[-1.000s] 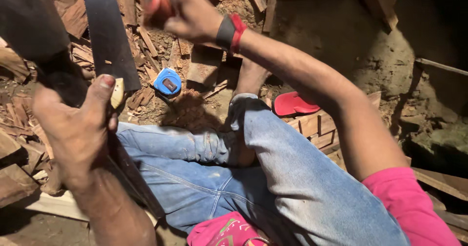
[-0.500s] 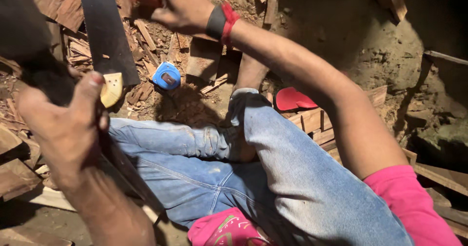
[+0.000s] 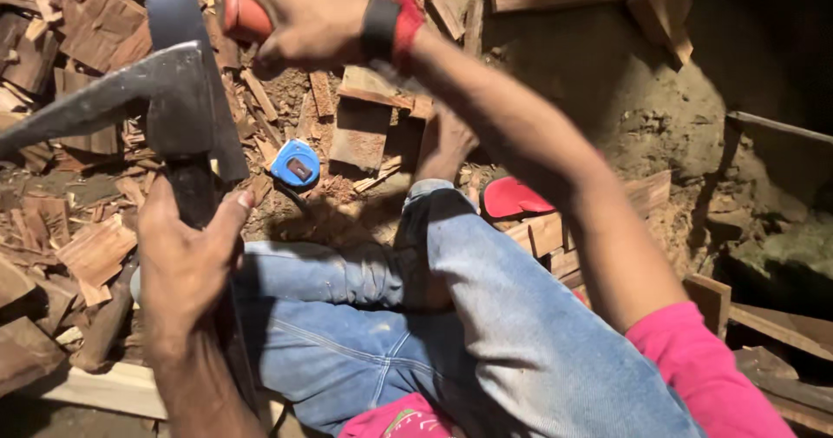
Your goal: The person sits on the floor and uses a hand saw to cut small wooden planks. They measure the wood with a tape measure, then use a chisel and hammer to shape the cut pieces. The person continues to saw and chisel multiple pieces of wood, creating smaller blocks.
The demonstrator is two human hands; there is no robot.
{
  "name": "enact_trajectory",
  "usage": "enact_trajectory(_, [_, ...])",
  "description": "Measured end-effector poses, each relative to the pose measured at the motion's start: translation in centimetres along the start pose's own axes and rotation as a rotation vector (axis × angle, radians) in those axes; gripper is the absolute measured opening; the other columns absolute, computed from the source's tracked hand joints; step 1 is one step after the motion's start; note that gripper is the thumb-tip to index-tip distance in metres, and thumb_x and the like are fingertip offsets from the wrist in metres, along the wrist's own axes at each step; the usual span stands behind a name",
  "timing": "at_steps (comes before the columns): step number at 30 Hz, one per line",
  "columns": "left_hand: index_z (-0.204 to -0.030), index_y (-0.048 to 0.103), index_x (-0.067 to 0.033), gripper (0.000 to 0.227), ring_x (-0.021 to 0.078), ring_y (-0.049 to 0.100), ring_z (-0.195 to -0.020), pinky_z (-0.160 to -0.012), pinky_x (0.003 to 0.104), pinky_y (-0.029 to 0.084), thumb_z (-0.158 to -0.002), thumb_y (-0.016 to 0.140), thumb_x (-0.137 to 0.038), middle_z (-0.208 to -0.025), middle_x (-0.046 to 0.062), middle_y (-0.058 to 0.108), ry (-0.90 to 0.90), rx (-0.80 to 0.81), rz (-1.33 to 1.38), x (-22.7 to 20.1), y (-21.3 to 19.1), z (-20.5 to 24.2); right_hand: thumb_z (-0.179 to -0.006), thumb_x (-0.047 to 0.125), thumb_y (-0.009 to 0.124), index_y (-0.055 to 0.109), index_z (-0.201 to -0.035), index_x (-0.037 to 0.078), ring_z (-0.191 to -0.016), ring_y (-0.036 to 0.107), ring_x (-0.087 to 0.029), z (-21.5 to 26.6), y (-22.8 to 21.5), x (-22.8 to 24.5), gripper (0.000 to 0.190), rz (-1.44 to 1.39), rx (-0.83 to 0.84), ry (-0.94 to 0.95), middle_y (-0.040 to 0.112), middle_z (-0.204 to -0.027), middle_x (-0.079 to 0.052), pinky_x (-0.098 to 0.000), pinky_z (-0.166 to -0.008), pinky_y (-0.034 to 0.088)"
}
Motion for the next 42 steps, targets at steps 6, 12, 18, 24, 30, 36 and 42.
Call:
enact_trajectory(6, [-0.081, 0.07, 0.0022, 0.023, 0.0126, 0.053, -0.048, -0.043, 0.029, 0.038, -0.095, 0.081, -0.012, -0.065, 0.009, 0.061, -0.005, -0.045, 0.128, -5.5, -0.9, 4.9, -0.092, 0.032, 0.086, 0.065, -0.106, 0.008, -0.088, 0.066, -0.026, 5.8, -6.5, 0.5, 0.035, 0.415, 0.008, 0.167, 0.069, -0.097, -0.008, -0.0404, -0.081, 0.055])
enact_trajectory(12, [-0.08, 0.058, -0.0025, 0.021, 0.0173, 0.053, -0.064, -0.063, 0.034, 0.042, -0.085, 0.078, 0.002, -0.067, 0.003, 0.054, 0.769, -0.267, -0.135, -12.8, -0.4, 7.9, -0.076, 0.052, 0.081, 0.073, -0.098, 0.019, -0.086, 0.071, -0.036, 16.3, -0.5, -3.9, 0.04, 0.963, 0.306, 0.531, 0.072, -0.09, -0.013, -0.0513, -0.073, 0.056])
enact_trajectory(18, [-0.086, 0.056, -0.0015, 0.022, 0.0151, 0.055, -0.067, -0.065, 0.03, 0.043, -0.092, 0.075, 0.007, -0.073, 0.003, 0.054, 0.75, -0.32, 0.135, -7.3, 3.6, 6.0, -0.079, 0.039, 0.077, 0.069, -0.106, 0.019, -0.081, 0.07, -0.037, 20.1, -2.1, -8.6, 0.035, 0.961, 0.048, 0.463, 0.071, -0.101, -0.012, -0.0514, -0.064, 0.055])
enact_trajectory(24, [-0.092, 0.054, -0.0005, 0.024, 0.0129, 0.056, -0.069, -0.066, 0.026, 0.044, -0.099, 0.072, 0.013, -0.078, 0.003, 0.055, 0.711, -0.298, 0.296, -5.5, 4.9, 5.0, -0.062, 0.05, 0.087, 0.049, -0.141, 0.012, -0.066, 0.068, -0.041, 20.5, -0.9, -7.3, 0.095, 1.049, -0.115, 0.597, 0.055, -0.127, -0.028, -0.0527, -0.055, 0.054])
enact_trajectory(30, [-0.097, 0.047, -0.0041, 0.029, 0.009, 0.055, -0.067, -0.065, 0.021, 0.045, -0.103, 0.071, 0.011, -0.078, 0.001, 0.054, 0.69, -0.242, 0.494, -5.3, 5.1, 5.0, -0.065, 0.046, 0.089, 0.063, -0.109, 0.007, -0.081, 0.07, -0.037, 20.3, -3.1, -8.0, 0.064, 0.741, -0.035, 0.519, 0.071, -0.098, -0.017, -0.0477, -0.066, 0.054])
enact_trajectory(36, [-0.103, 0.047, -0.0045, 0.025, 0.0094, 0.055, -0.054, -0.048, 0.023, 0.046, -0.102, 0.068, 0.009, -0.076, 0.006, 0.057, 0.612, -0.234, 0.611, -4.3, 4.0, 4.6, -0.075, 0.041, 0.084, 0.073, -0.091, 0.004, -0.076, 0.071, -0.026, 20.9, -1.5, -13.2, 0.042, 0.188, 0.217, 0.675, 0.075, -0.08, -0.012, -0.0396, -0.068, 0.055])
enact_trajectory(42, [-0.101, 0.044, -0.0023, 0.025, 0.0087, 0.052, -0.053, -0.047, 0.022, 0.043, -0.112, 0.066, 0.005, -0.076, 0.008, 0.057, 0.491, -0.196, 0.658, -3.0, 3.8, 3.9, -0.076, 0.037, 0.087, 0.079, -0.093, 0.01, -0.076, 0.072, -0.018, 20.4, -2.5, -12.3, 0.034, 0.23, 0.107, 0.631, 0.078, -0.085, -0.008, -0.0349, -0.07, 0.056])
Point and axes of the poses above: each hand's wrist, its own z-axis away from the middle knuckle, its own y-axis out of the palm, x = y × z, the point moved 8 cm from there along -z, towards the middle knuckle
